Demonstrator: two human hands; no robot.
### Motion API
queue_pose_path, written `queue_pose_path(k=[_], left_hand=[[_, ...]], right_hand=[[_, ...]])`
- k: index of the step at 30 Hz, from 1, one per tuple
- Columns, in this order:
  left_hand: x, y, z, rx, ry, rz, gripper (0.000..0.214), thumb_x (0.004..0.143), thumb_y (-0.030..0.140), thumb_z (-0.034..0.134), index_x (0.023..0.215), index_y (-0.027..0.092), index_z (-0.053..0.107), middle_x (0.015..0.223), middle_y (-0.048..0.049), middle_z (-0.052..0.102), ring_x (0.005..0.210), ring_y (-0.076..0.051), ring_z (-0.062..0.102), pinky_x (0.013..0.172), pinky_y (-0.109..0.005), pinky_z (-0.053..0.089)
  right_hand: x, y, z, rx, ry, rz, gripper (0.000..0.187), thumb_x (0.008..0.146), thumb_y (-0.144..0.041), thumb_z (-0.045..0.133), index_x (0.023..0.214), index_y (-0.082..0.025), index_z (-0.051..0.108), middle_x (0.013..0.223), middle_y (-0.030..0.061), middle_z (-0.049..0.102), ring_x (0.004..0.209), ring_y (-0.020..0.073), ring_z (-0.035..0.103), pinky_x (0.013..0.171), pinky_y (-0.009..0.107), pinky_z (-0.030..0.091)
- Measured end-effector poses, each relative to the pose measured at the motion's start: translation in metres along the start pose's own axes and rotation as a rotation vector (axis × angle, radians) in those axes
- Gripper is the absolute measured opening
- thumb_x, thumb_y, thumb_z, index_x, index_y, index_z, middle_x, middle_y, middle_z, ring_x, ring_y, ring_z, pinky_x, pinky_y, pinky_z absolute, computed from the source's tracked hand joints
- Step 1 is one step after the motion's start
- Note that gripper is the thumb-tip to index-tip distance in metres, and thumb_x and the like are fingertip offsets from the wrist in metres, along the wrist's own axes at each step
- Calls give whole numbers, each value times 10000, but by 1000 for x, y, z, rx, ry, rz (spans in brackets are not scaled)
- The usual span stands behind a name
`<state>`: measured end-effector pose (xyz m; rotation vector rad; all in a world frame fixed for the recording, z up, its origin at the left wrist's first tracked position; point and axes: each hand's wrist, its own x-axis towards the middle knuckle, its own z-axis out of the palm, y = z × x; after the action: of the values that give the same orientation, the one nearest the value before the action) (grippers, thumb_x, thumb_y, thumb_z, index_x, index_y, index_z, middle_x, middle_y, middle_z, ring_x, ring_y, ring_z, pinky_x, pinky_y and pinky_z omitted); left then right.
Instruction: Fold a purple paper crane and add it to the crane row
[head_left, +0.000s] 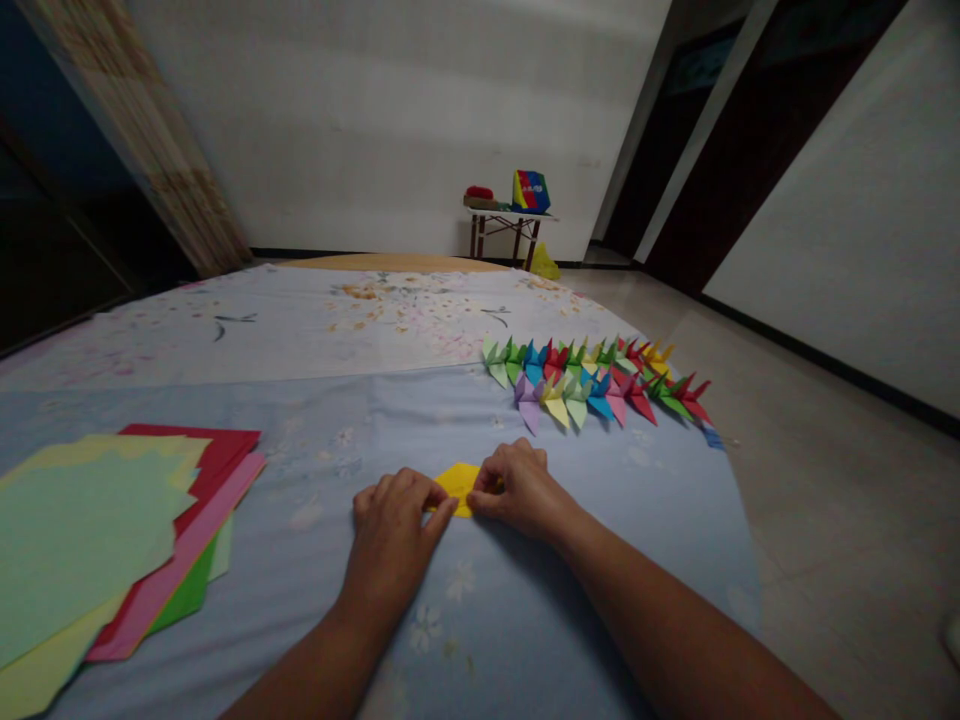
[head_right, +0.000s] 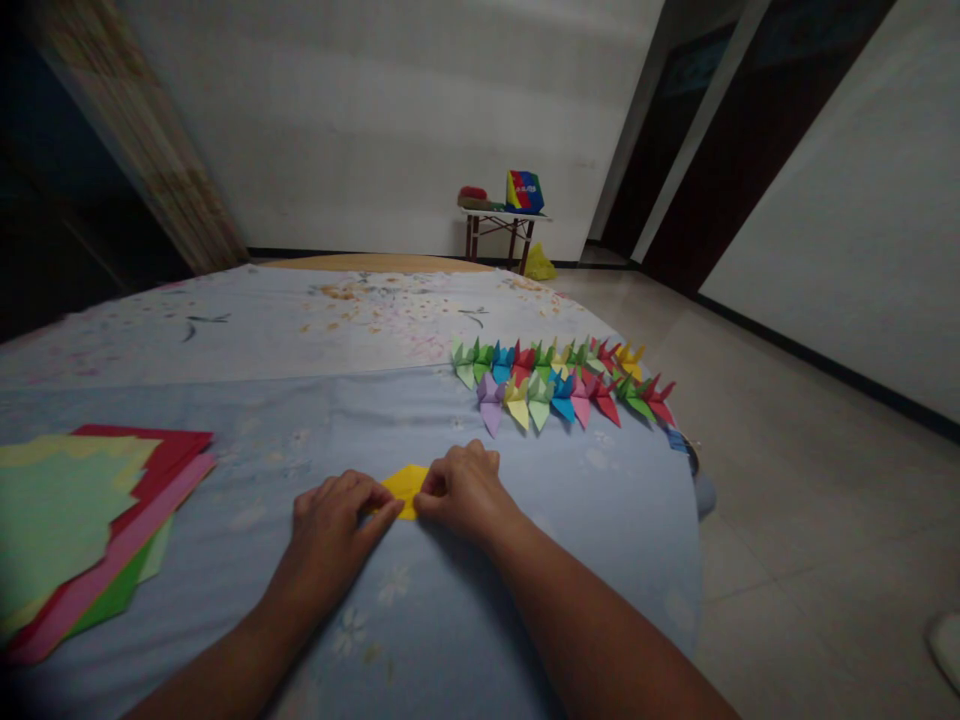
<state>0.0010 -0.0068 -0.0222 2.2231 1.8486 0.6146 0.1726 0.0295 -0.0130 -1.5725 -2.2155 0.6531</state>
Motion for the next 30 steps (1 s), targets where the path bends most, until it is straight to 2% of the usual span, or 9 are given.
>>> queue_pose_path(k=[3, 6, 11, 15, 20, 25, 30], left_hand=[[-1, 0, -1, 18, 3, 27, 137, 833, 319, 532, 799, 217, 616, 822, -5, 617, 836, -208, 546, 797, -393, 319], [-5, 2, -6, 65, 25, 104, 139, 849, 277, 507, 905, 239, 628, 885, -19, 635, 874, -217, 544, 826, -416, 310], [-18, 11, -13, 143, 14, 219, 226, 844, 278, 522, 1034, 313, 640, 1069, -38, 646, 1032, -253, 520, 908, -479, 252], [-24, 17, -13, 184, -66, 215, 272, 847, 342, 519, 1095, 311, 628, 1160, -50, 624, 1111, -276, 488, 935, -492, 246], [-22, 19, -13, 188, -124, 187, 269, 866, 350, 482, 1083, 305, 634, 1167, -42, 622, 1123, -268, 483, 952, -494, 242], [-22, 20, -16, 183, -113, 183, 265, 876, 345, 461, 1066, 300, 641, 1147, -34, 634, 1126, -265, 478, 950, -497, 237], [-24, 17, -19, 166, -102, 209, 252, 874, 319, 464, 1036, 272, 652, 1120, -28, 657, 1114, -270, 491, 938, -507, 230]], right_hand=[[-1, 0, 0, 2, 3, 3, 111, 694, -328, 668, 692, -217, 664, 737, 9, 612, 842, 185, 432, 735, 313, 231], [-1, 0, -1, 4, 8, 1, 110, 690, -321, 674, 707, -214, 652, 733, 2, 606, 840, 181, 431, 733, 309, 229], [0, 2, 0, -5, -2, -1, 118, 699, -335, 674, 717, -221, 650, 743, 0, 602, 841, 182, 431, 719, 305, 228], [0, 2, 0, -17, -8, -6, 117, 720, -343, 665, 728, -227, 652, 763, 3, 599, 860, 187, 425, 723, 310, 225], [-2, 0, 2, -34, 31, 4, 162, 756, -401, 640, 724, -243, 656, 806, 15, 571, 905, 203, 408, 754, 328, 230], [-3, -2, 2, -71, 70, 12, 200, 754, -430, 648, 819, -243, 628, 918, 27, 554, 977, 217, 395, 791, 337, 244], [-3, 4, -4, -92, 43, 29, 227, 735, -429, 670, 847, -240, 614, 940, 30, 544, 989, 225, 396, 791, 341, 249]])
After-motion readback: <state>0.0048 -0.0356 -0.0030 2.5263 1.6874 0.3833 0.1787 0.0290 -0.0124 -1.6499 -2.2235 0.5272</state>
